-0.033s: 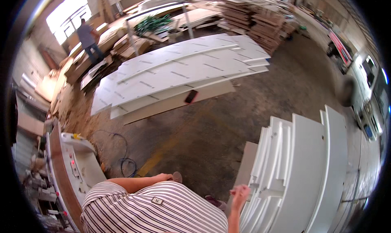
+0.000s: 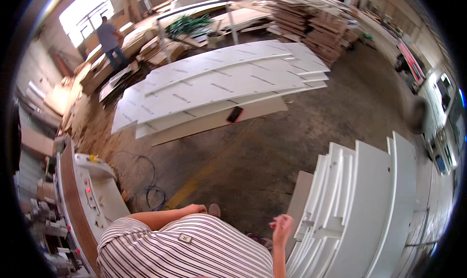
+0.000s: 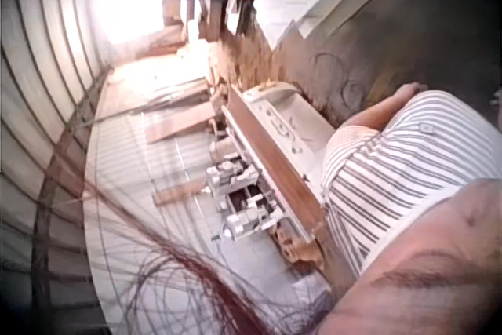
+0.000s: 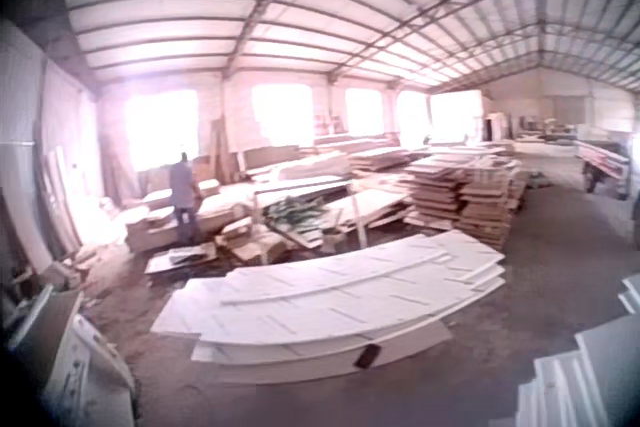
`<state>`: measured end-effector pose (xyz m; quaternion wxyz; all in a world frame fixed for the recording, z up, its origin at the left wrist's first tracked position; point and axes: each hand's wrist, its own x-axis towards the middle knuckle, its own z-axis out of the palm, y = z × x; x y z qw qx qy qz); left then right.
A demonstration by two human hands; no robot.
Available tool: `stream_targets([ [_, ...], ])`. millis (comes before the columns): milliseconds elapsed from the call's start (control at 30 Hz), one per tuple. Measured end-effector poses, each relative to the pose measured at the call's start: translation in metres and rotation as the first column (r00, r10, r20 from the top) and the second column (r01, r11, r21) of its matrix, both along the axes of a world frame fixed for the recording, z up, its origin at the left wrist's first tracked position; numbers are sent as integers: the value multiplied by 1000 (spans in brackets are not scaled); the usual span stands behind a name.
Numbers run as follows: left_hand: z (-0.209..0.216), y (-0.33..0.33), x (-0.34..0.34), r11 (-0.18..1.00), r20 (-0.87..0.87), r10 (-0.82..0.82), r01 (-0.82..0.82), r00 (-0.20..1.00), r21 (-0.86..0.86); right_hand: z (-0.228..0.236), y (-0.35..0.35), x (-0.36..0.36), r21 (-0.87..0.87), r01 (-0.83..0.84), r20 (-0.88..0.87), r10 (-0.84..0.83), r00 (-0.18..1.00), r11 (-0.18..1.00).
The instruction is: The person repeatedly picks up large white panels, places them on a cutting machine, and uses a yellow-handled tool to guide or cut along the edge. After each cut, the person removes the panel and stacks it with others. The process is repeated multiple times throughout the clip.
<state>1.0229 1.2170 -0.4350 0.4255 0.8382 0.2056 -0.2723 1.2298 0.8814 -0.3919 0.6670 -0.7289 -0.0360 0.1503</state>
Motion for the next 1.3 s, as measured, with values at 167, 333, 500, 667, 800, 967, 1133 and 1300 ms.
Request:
stream_targets([
  [167,39,114,-83,810,84,585,-586,807,-17,-27,197,0,-141,-491,-226,455,862,860],
  [333,13,170,-141,619,19,785,-784,619,-30,-39,333,25,-321,-728,-351,638,685,605],
  [500,-7,244,-131,549,36,834,-823,550,-144,-60,471,69,-425,-795,-378,714,590,432],
  [667,-12,350,-108,472,17,882,-879,472,-76,-100,633,104,-527,-805,-346,795,498,275],
  [800,-13,442,-108,431,-96,896,-901,433,-39,-147,774,115,-673,-721,-135,930,341,167],
  [967,8,558,-93,16,-338,935,-964,108,-265,-174,958,115,-691,-723,-226,953,200,-12],
  [1133,-52,719,-115,78,-249,956,-950,157,-302,-231,1083,87,-747,-641,-178,877,447,175],
  [1300,-106,958,-49,193,-19,979,-958,201,-212,-247,1135,61,-867,-485,-234,765,600,115],
])
